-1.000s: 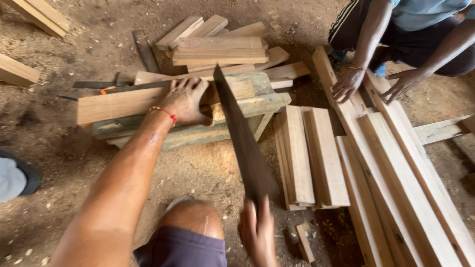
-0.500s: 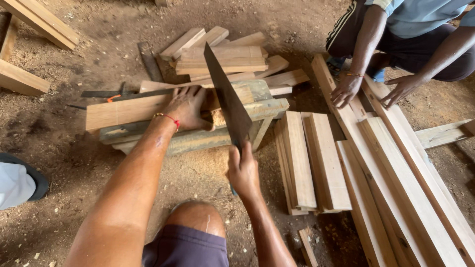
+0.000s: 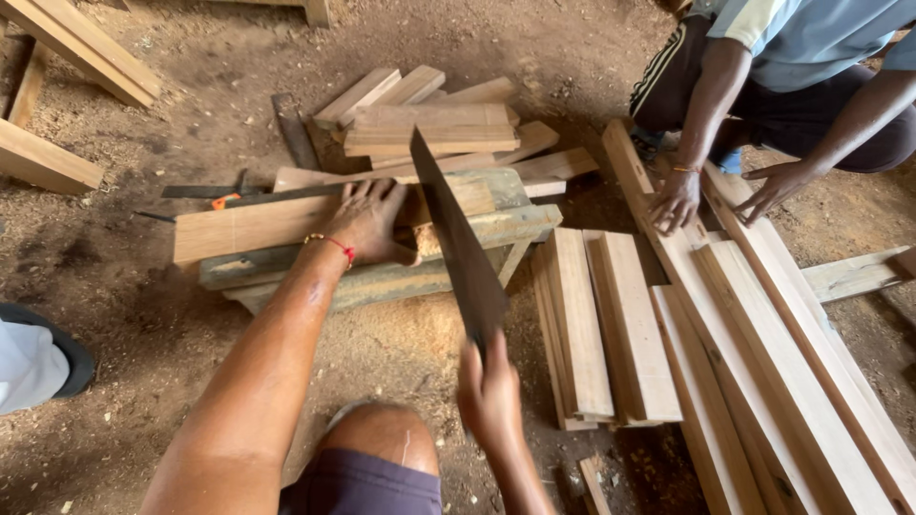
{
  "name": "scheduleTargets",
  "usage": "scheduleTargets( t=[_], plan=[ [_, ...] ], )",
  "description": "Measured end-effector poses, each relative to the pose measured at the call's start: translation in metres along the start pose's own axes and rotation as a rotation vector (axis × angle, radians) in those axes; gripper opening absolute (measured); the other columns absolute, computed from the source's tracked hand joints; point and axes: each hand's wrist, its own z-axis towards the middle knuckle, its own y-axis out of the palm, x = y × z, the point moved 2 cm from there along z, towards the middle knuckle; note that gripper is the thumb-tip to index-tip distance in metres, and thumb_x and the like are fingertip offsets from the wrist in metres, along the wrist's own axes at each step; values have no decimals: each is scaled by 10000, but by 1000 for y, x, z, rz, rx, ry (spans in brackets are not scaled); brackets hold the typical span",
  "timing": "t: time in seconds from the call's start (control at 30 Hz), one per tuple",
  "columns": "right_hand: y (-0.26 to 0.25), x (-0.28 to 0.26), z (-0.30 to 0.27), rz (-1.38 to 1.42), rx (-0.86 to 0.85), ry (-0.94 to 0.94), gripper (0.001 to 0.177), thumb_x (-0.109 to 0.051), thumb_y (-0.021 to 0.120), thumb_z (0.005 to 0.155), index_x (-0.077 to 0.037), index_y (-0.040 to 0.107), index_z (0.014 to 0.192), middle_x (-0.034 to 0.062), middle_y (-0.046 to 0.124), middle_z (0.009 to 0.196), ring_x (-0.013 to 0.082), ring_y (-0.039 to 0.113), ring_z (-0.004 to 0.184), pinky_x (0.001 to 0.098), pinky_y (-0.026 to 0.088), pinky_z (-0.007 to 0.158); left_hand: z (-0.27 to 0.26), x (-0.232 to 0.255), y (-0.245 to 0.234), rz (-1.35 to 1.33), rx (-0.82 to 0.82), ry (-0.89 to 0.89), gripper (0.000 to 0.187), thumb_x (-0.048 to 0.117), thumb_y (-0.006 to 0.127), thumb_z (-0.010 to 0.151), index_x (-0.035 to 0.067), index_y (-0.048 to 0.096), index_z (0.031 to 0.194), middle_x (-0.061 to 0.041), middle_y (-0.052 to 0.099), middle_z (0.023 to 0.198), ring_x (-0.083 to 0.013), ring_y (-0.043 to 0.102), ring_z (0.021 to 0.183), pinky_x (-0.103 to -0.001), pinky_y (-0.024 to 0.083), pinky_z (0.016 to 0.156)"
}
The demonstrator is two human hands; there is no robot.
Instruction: The person saws into a wooden plank using a hand saw while holding it steady on a low workbench by hand. They repeat the sawing action on several different wooden planks, moving them aside one at a time.
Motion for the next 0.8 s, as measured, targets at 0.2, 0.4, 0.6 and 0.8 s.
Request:
scheduleTargets(
  t=[0.2,0.4,0.6,0.8],
  plan=[
    [5,-17,21,14,-3,15,532,-355,365,1029,28,390,1398,32,558,542,129,495,355,310,449,266,-5,-1,-6,20,28,10,1423,718,913,527,84,212,1590,-246,223,1644,-451,163,1535,-623,78,1253],
    [-19,129,-117,-164,477,-110,448,-351,547,959,-36,564,1277,133,592,605,202,536,440,368,469,413,-9,6,-8,-62,-12,15,1315,670,922,534,125,295,1554,-243,295,1606,-463,207,1520,-656,77,1241],
    [-18,58,-45,-72,47,-9,542,-419,405,1003,35,522,1275,26,529,470,130,494,341,334,418,288,1,-2,5,-13,46,30,1387,726,916,515,100,244,1554,-263,240,1599,-481,173,1493,-643,67,1217],
    [8,-36,37,36,-3,-42,595,-382,379,1011,35,354,1434,43,589,576,120,553,390,315,505,300,-3,-5,0,36,70,32,1367,725,891,520,79,277,1556,-241,287,1617,-448,207,1527,-622,114,1244]
  ],
)
